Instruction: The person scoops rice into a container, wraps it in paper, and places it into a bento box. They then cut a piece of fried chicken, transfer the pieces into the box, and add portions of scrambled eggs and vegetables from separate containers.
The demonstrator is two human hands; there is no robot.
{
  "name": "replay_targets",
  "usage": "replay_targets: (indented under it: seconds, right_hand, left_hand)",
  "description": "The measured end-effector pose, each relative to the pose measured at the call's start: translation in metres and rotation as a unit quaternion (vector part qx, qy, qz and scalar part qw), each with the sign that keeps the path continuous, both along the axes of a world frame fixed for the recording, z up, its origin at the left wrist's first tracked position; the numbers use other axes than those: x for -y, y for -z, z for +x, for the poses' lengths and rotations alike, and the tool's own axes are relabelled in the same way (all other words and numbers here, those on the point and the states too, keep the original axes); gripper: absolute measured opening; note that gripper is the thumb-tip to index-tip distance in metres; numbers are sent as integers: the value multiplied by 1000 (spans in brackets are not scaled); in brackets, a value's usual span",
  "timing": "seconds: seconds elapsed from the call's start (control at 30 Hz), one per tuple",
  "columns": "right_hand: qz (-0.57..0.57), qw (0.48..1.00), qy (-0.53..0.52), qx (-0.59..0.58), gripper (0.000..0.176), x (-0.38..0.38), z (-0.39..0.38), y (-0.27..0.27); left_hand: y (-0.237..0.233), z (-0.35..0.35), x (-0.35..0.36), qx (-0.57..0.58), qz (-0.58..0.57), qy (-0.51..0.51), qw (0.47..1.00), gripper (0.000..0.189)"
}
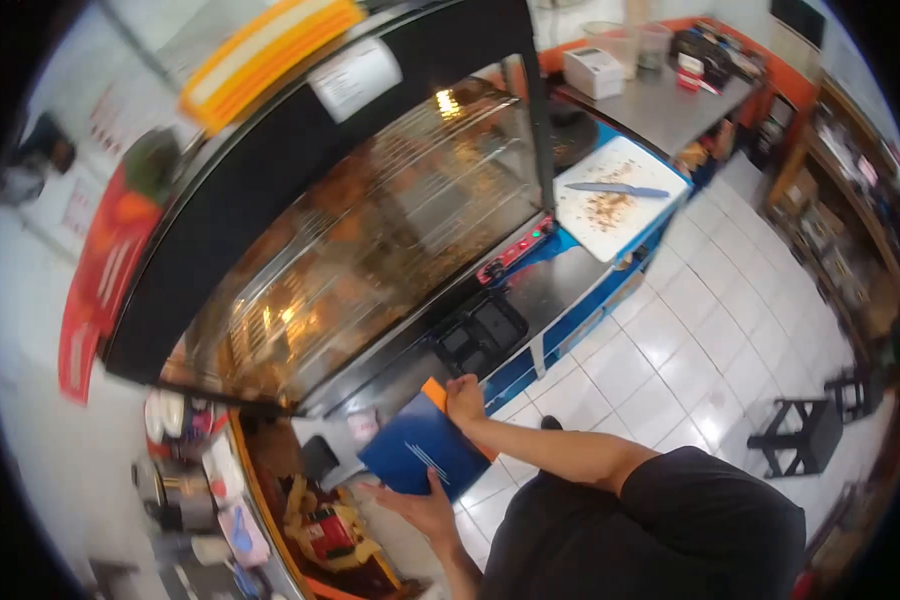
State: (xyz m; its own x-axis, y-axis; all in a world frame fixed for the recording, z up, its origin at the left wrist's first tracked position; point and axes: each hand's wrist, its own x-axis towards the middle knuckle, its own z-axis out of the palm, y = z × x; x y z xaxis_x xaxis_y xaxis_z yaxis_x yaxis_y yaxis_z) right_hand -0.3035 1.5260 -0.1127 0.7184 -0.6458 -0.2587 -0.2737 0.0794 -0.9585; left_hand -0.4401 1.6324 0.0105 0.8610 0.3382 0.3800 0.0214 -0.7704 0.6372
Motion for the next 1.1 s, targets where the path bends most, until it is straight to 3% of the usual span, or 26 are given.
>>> replay_targets:
  seconds: [0.03,0.13,0.27,0.33,0.4,0.47,0.57,0.6,0.63,0.67,0.7,0.73,0.8,0.83,0.93,1.0,1.07,1.1]
  right_hand:
    - [24,999,-34,-13,31,0,-2,-5]
    - [31,993,-115,20,32,-4,-37,-31]
    - [92,963,-244,72,32,2,-121,-83]
    - [119,943,-285,126,34,-2,-159,-88]
    - [122,920,-340,150,35,4,-201,-111]
    - [97,912,-367,154,35,11,-239,-142]
    - [33,893,-414,174,32,18,-254,-145]
    - [9,883,-435,175,30,25,-257,-140]
    - [69,861,-493,103,31,36,-252,-133]
    - [208,841,-499,1,24,43,-247,-119]
    - [243,814,-528,14,21,55,-244,-120]
    - [277,785,-553,26,19,72,-239,-120]
    - [308,736,-602,28,20,127,-210,-85]
    - [211,786,-581,27,20,140,-212,-76]
    - [-22,837,-547,16,21,214,-221,-12]
    - [-66,911,-407,-1,25,285,-250,56]
    - [-130,899,-395,-139,25,371,-296,175]
    - [-146,863,-443,-196,24,400,-320,190]
  left_hand:
    - [-7,-8,2,42,-21,-17,999,113]
    - [-38,-38,0,-45,90,-22,995,127]
    - [-48,-102,1,-63,12,-50,997,143]
    - [-15,-133,-10,-16,-77,-3,997,146]
    - [-25,-164,5,-17,-146,17,989,141]
    - [-23,-184,12,-98,-375,181,904,118]
    - [-36,-205,54,43,-505,177,843,92]
    - [-13,-199,52,32,-530,189,826,88]
    - [30,-186,48,19,-557,200,806,84]
    - [54,-179,54,10,-584,217,782,80]
    - [50,-171,65,-1,-558,205,804,76]
    - [53,-154,70,1,-579,244,778,77]
    - [80,-127,83,-2,-630,297,718,78]
    - [103,-114,95,-3,-644,277,713,75]
    - [154,-110,115,-91,-557,171,808,70]
    - [255,-150,109,-185,-550,92,809,63]
    - [322,-218,111,-319,-534,-12,783,54]
    - [346,-264,118,-323,-464,0,825,36]
